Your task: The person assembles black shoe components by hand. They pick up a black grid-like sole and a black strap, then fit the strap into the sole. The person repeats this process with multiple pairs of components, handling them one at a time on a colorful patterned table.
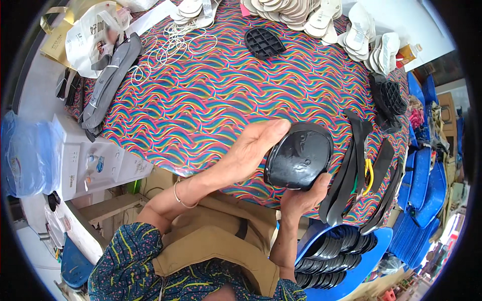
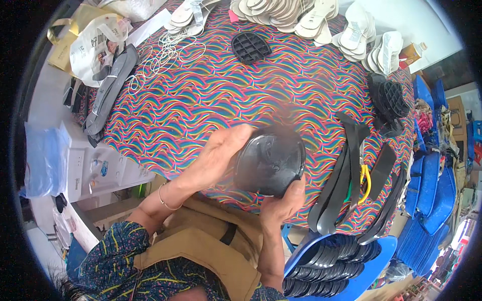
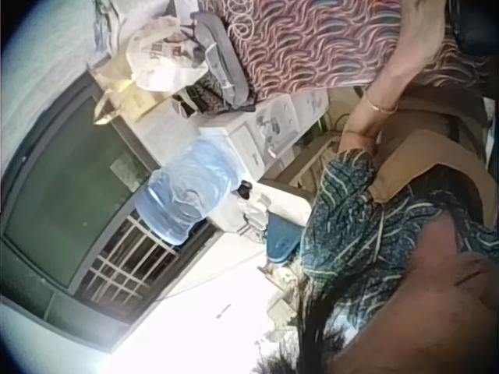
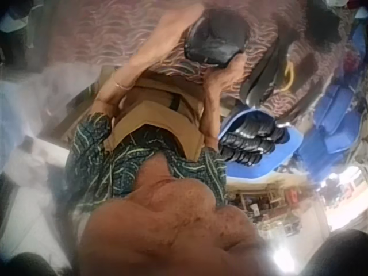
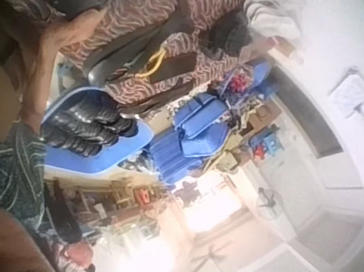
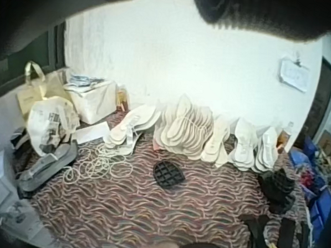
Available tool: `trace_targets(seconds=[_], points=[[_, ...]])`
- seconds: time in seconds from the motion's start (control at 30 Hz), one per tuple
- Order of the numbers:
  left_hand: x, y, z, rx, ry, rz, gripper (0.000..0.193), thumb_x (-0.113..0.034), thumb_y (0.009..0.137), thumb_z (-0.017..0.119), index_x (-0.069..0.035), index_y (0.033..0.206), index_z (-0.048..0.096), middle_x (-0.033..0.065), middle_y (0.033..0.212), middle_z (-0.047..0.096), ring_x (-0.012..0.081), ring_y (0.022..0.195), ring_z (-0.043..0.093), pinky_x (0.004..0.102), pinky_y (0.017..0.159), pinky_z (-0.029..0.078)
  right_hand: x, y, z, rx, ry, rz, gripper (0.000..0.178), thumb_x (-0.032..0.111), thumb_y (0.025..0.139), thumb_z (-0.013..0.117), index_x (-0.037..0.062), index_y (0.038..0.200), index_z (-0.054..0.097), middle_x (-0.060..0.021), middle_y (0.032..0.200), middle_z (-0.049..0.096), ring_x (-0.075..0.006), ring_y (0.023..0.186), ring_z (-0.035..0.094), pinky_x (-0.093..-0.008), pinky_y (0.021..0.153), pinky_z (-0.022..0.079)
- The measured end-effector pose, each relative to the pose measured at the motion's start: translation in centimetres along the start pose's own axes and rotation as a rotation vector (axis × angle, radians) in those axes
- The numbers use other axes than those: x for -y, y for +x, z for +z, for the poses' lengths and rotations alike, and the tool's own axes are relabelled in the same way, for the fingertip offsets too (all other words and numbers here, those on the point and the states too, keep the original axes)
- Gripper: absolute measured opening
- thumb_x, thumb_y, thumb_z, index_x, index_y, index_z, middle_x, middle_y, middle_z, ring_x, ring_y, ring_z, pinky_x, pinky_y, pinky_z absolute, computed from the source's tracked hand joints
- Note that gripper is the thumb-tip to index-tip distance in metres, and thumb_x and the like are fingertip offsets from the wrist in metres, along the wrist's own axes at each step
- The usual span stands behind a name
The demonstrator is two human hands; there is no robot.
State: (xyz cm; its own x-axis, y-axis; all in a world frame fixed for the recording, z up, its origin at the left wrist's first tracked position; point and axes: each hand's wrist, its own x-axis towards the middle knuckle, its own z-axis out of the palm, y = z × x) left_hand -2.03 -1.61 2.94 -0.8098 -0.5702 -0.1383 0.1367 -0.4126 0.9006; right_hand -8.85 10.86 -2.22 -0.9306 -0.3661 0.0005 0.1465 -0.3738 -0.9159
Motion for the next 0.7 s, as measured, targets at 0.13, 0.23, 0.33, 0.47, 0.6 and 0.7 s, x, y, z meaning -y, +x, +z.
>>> trace_targets(seconds=[0.13, 0.23, 0.33, 0.47, 0.6, 0.7], points=[[0.1, -0.3, -0.9, -0.018, 0.339, 0.161, 0.042, -0.035, 0.102, 0.048, 0.004, 0.102, 0.064, 0.0013, 0.082, 0.061, 0.0115, 0.075, 0.054, 0.0297, 0.067, 0.046, 0.2, -0.2, 0.9, -0.036, -0.015, 0.042, 0.055, 0.044, 0.099, 0.044, -0.0054, 0.120, 0.055, -0.0111, 0.104, 0.063, -0.0200, 0.089, 0.064, -0.0337, 0.079, 0.051], [0.4, -0.7, -1.1, -0.050, 0.410, 0.212, 0.026, -0.024, 0.101, 0.051, -0.003, 0.105, 0.065, -0.0092, 0.070, 0.046, 0.0022, 0.064, 0.040, 0.0234, 0.054, 0.033, 0.2, 0.1, 1.0, -0.035, -0.020, 0.068, 0.054, 0.043, 0.098, 0.044, -0.0066, 0.117, 0.057, -0.0110, 0.101, 0.064, -0.0182, 0.086, 0.063, -0.0318, 0.078, 0.050], [-0.6, -0.6, -2.0, 0.052, 0.123, 0.029, 0.029, -0.024, 0.100, 0.053, 0.000, 0.111, 0.064, -0.0049, 0.083, 0.058, 0.0032, 0.074, 0.049, 0.0217, 0.063, 0.041, 0.2, 0.8, -0.2, 0.079, -0.019, 0.042, 0.049, 0.039, 0.099, 0.046, -0.0054, 0.112, 0.060, -0.0095, 0.098, 0.065, -0.0168, 0.084, 0.064, -0.0311, 0.076, 0.051], [-1.3, 0.0, -2.5, 0.114, 0.229, 0.015, 0.034, -0.026, 0.100, 0.054, 0.002, 0.115, 0.062, -0.0004, 0.095, 0.064, 0.0057, 0.085, 0.055, 0.0218, 0.076, 0.046, 0.4, 1.1, -0.5, 0.142, -0.218, -0.049, 0.046, 0.038, 0.098, 0.049, -0.0045, 0.104, 0.065, -0.0064, 0.089, 0.065, -0.0128, 0.078, 0.062, -0.0282, 0.069, 0.049], [-1.2, -0.8, -3.2, 0.118, 0.366, 0.033, 0.033, -0.027, 0.100, 0.054, 0.001, 0.115, 0.063, -0.0006, 0.095, 0.064, 0.0058, 0.088, 0.055, 0.0225, 0.078, 0.045, 0.3, 1.6, -0.6, 0.177, -0.159, 0.071, 0.047, 0.040, 0.097, 0.049, -0.0040, 0.100, 0.066, -0.0039, 0.084, 0.063, -0.0107, 0.072, 0.059, -0.0270, 0.063, 0.047], [-2.0, -0.4, -4.0, 0.161, 0.234, -0.151, 0.032, -0.027, 0.100, 0.054, 0.000, 0.113, 0.063, -0.0013, 0.094, 0.062, 0.0058, 0.088, 0.054, 0.0237, 0.079, 0.044, 1.0, 2.4, -0.7, 0.257, -0.221, 0.105, 0.045, 0.039, 0.096, 0.050, -0.0029, 0.096, 0.066, -0.0028, 0.082, 0.062, -0.0098, 0.069, 0.056, -0.0254, 0.061, 0.044]])
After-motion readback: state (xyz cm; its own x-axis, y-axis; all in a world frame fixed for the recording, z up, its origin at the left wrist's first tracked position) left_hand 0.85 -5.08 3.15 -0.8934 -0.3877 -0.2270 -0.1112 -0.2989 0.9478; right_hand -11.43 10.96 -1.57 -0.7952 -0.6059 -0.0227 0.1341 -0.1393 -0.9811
